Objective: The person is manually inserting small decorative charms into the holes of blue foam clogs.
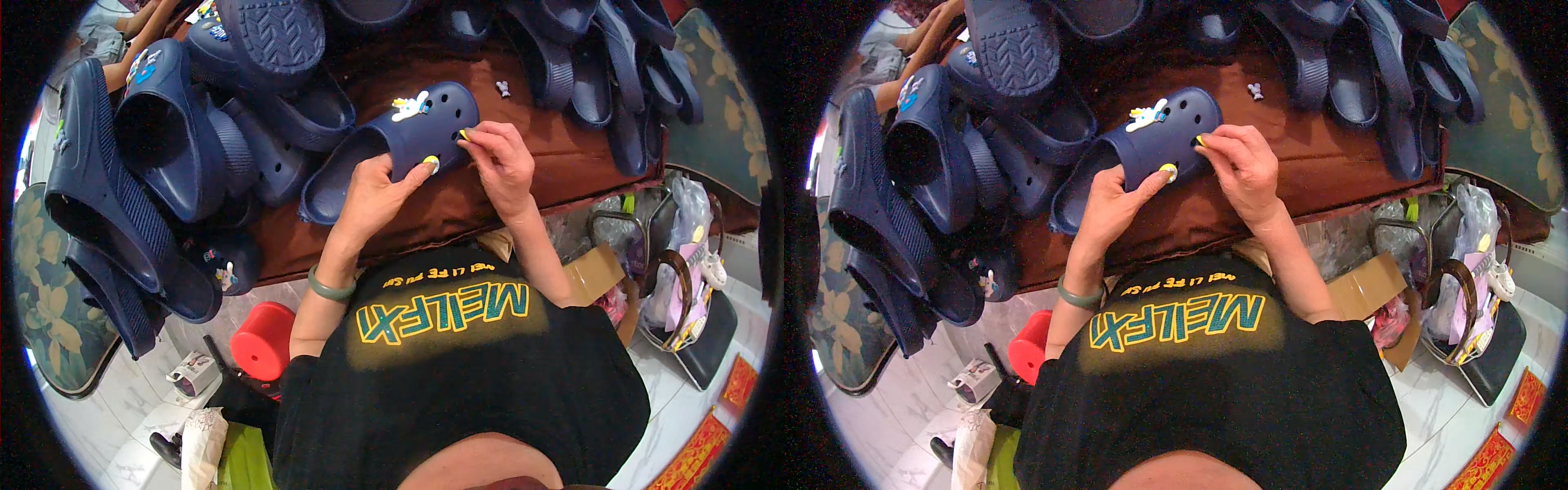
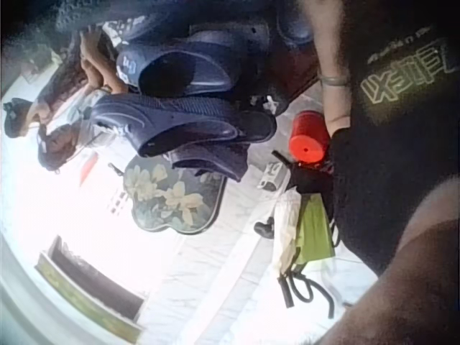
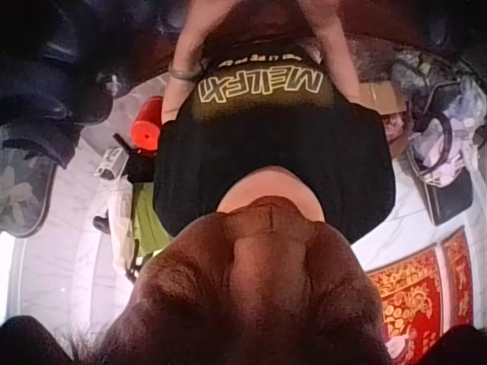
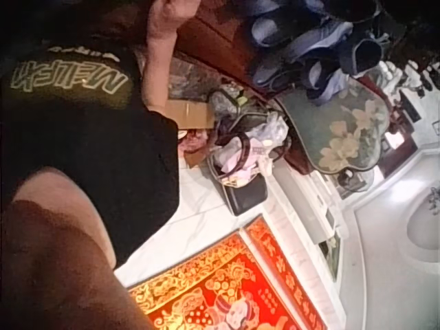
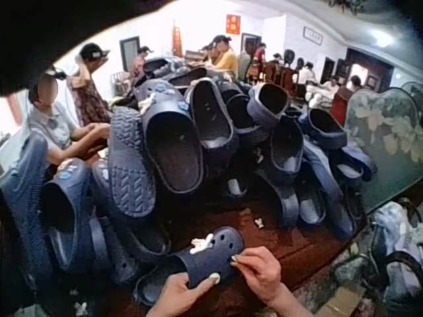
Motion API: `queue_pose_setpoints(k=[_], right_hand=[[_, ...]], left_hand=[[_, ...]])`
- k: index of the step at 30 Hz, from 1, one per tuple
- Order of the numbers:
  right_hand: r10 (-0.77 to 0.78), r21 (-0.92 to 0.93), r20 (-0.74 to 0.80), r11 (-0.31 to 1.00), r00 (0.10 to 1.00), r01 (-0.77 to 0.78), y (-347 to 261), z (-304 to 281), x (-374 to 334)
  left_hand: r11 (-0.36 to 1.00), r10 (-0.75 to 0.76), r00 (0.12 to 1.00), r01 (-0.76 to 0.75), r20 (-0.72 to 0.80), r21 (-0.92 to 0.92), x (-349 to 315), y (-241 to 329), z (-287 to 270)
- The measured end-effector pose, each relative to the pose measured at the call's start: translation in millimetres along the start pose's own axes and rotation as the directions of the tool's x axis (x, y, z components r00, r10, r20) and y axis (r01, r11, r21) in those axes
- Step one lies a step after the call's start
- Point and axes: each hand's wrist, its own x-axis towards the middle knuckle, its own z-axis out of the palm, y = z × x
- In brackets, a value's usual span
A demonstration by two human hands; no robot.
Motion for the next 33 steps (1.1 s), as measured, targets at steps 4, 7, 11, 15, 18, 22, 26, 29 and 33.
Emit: queue_pose_setpoints(k=[4,7,11,15,18,22,26,29,33], right_hand=[[-0.161,-0.112,0.013,0.981,0.987,0.162,1.8,4.8,-1.1],[-0.216,-0.223,0.077,0.948,0.973,0.228,-7.9,1.3,-1.3],[-0.190,-0.239,0.145,0.946,0.971,0.221,-5.5,-7.0,-0.1],[-0.083,-0.174,0.141,0.979,0.987,0.107,1.1,0.3,6.8],[-0.008,-0.185,0.111,0.982,0.994,0.029,-3.0,4.1,8.1],[-0.031,-0.250,0.092,0.967,0.995,0.053,-11.2,1.9,6.1],[-0.014,-0.246,0.193,0.967,0.981,0.062,-10.2,-10.2,15.0],[0.011,-0.178,0.240,0.983,0.971,0.033,-7.3,-8.6,24.2],[0.221,-0.052,0.225,0.975,0.949,-0.215,-16.8,3.4,23.9]], left_hand=[[0.999,-0.012,1.000,0.013,-0.007,0.039,1.1,-7.7,1.0],[0.999,0.032,0.999,-0.032,-0.015,0.014,1.4,-13.1,1.2],[0.998,0.018,0.999,-0.021,0.044,0.055,-0.4,-3.0,-2.6],[0.990,-0.070,0.993,0.057,0.091,0.132,-1.2,7.4,-6.3],[0.996,0.072,0.997,-0.073,0.011,0.051,0.2,-1.8,-1.4],[0.996,0.082,0.997,-0.083,0.012,0.028,1.0,-7.4,-0.9],[0.992,0.096,0.995,-0.099,0.038,0.076,0.6,-8.8,-2.5],[0.993,0.105,0.994,-0.106,0.018,0.050,-0.1,-6.7,0.0],[0.973,0.192,0.977,-0.177,-0.092,0.147,-2.6,3.6,7.0]])
